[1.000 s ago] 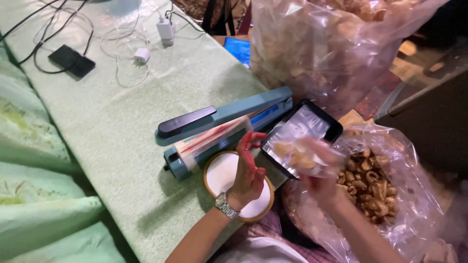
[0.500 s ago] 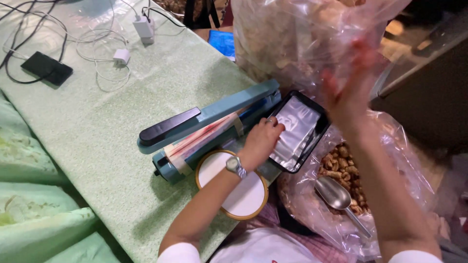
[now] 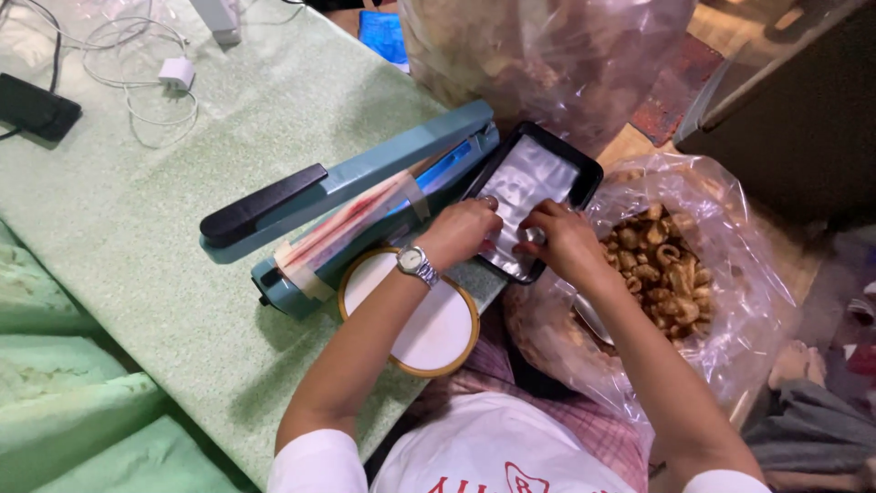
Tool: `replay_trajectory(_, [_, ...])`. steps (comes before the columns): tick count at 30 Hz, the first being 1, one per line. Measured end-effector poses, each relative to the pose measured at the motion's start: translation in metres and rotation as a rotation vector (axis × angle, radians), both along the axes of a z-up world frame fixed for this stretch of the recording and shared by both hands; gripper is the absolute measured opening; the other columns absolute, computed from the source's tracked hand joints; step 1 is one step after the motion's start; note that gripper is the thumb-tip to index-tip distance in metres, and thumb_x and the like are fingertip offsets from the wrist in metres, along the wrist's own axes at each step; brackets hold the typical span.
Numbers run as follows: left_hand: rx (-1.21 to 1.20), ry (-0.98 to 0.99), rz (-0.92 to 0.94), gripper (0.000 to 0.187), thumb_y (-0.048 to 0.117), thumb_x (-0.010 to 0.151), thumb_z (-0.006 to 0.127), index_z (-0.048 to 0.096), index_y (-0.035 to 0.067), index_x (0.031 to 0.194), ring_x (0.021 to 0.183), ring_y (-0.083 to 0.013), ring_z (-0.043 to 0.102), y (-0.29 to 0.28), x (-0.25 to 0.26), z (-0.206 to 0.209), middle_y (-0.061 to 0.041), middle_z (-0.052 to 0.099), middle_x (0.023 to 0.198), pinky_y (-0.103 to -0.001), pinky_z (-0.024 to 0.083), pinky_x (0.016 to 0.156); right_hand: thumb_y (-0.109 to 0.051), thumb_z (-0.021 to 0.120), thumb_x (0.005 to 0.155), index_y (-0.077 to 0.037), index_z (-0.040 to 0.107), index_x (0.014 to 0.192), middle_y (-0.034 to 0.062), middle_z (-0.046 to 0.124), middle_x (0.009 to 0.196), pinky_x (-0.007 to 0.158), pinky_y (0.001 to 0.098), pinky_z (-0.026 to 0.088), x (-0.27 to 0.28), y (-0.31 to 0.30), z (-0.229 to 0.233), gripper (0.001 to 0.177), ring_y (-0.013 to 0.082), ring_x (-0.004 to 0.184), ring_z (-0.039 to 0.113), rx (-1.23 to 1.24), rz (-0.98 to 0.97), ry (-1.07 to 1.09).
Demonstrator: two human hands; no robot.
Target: Filling small plastic bags with snacks and sealing them using a heat sealer
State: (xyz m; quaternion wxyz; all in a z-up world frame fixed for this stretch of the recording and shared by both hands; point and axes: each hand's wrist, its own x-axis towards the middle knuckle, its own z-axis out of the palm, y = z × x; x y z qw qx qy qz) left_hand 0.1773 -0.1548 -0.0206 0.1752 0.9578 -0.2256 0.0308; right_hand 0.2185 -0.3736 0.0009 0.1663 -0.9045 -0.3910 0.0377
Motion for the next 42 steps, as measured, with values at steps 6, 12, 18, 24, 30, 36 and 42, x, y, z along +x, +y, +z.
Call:
replay_trajectory(6, [0.014,0.018,0.025,0.023,0.033,0.067,0.081,0.072,0.02,0.084,0.086,-0.032,0.067,-0.003,0.003,-0.01,-0.004,0.062,0.095,-0.042,0.058,0.068,-0.037,0.072,0.074,-0.029,0.065,0.08,-0.008,0.059,0.1,0.075,0.0432,0.047,0.012,0.002,-0.036,0.012,0.023,0.099,0.06,-0.044,-0.048,-0.115])
replay_trajectory(12, [-0.058,0.051,0.0,0.013,0.029,0.077,0.074,0.071,0.017,0.079,0.091,-0.0359,0.066,-0.007,-0.002,0.006,-0.009,0.065,0.102,-0.044,0.056,0.071,-0.023,0.063,0.082,-0.015,0.067,0.086,0.0049,0.061,0.095,0.069,0.038,0.052,0.013,0.004,-0.044,0.01,0.0284,0.089,0.064,-0.094,-0.002,-0.337])
replay_trajectory(18, [-0.101,0.045,0.112,0.012,0.029,0.074,0.077,0.07,0.021,0.08,0.102,-0.032,0.062,-0.009,-0.001,0.001,-0.003,0.062,0.103,-0.04,0.056,0.077,-0.025,0.072,0.074,-0.013,0.064,0.089,0.0088,0.058,0.099,0.071,0.0484,0.052,0.003,0.003,-0.02,0.021,0.0378,0.091,0.061,0.046,0.073,-0.117])
replay_trajectory(24, [-0.152,0.052,0.059,0.011,0.025,0.075,0.076,0.07,0.019,0.082,0.099,-0.0307,0.062,-0.007,-0.008,0.015,-0.001,0.063,0.1,-0.042,0.056,0.078,-0.02,0.069,0.076,-0.017,0.065,0.076,0.0027,0.063,0.093,0.07,0.0439,0.053,0.008,0.002,-0.025,0.005,0.0336,0.084,0.064,0.171,0.028,-0.081])
replay_trajectory(30, [-0.097,-0.495,0.167,0.01,0.016,0.089,0.059,0.063,0.018,0.08,0.082,-0.0238,0.06,-0.034,-0.019,0.064,-0.002,0.054,0.081,-0.032,0.052,0.064,-0.011,0.06,0.096,-0.001,0.063,0.106,0.0193,0.051,0.126,0.088,0.0465,0.051,-0.011,-0.048,0.022,0.015,0.0423,0.109,0.059,0.642,-0.059,-0.221])
replay_trajectory(36, [-0.136,-0.63,0.25,0.012,0.025,0.096,0.058,0.054,0.015,0.09,0.055,-0.0207,0.063,-0.105,-0.062,0.082,-0.001,0.052,0.061,-0.032,0.051,0.047,-0.027,0.057,0.092,-0.001,0.067,0.099,0.0263,0.067,0.089,0.08,0.0576,0.051,-0.036,-0.179,-0.072,0.029,0.0484,0.091,0.065,-0.199,-0.494,0.125])
replay_trajectory(42, [-0.327,-0.334,0.201,0.016,0.024,0.101,0.049,0.057,0.011,0.099,0.059,-0.0259,0.064,-0.146,-0.096,0.062,-0.005,0.056,0.066,-0.035,0.052,0.049,-0.041,0.054,0.091,-0.002,0.069,0.105,0.027,0.072,0.092,0.082,0.0565,0.052,-0.102,-0.186,-0.039,0.045,0.0455,0.094,0.069,-0.509,-0.532,0.489])
